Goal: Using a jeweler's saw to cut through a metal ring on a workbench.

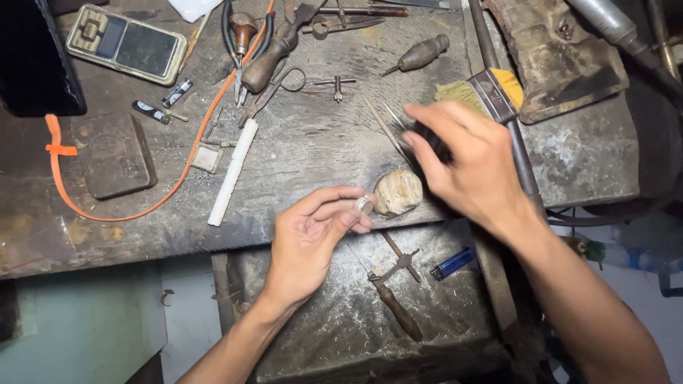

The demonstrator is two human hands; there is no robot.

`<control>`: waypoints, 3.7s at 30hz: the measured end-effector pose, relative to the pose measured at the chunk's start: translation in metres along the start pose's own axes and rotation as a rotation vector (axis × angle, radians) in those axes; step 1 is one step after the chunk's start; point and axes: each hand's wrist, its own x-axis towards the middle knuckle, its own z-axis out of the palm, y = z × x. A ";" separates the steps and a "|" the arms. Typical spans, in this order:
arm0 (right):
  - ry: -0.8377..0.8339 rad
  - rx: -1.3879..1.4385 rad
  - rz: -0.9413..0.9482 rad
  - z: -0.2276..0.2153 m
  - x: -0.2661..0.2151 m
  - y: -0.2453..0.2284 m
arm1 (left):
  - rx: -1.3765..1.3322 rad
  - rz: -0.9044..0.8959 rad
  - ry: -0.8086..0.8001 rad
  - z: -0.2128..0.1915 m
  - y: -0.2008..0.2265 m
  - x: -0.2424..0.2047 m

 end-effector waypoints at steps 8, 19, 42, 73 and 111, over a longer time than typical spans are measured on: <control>0.066 0.575 0.052 -0.001 -0.041 -0.052 | -0.388 -0.244 -0.073 0.006 -0.005 -0.007; 0.203 0.623 0.176 0.015 -0.055 -0.065 | -0.411 -0.293 -0.104 0.019 0.003 -0.014; 0.044 0.033 0.110 -0.031 -0.012 0.000 | 0.028 -0.086 -0.057 0.013 0.013 -0.013; -0.632 -0.216 0.449 -0.002 0.034 -0.010 | 0.203 0.202 0.082 0.004 0.018 -0.005; 0.316 0.081 -0.133 -0.020 -0.049 -0.021 | 0.374 0.365 -0.191 0.045 -0.006 0.066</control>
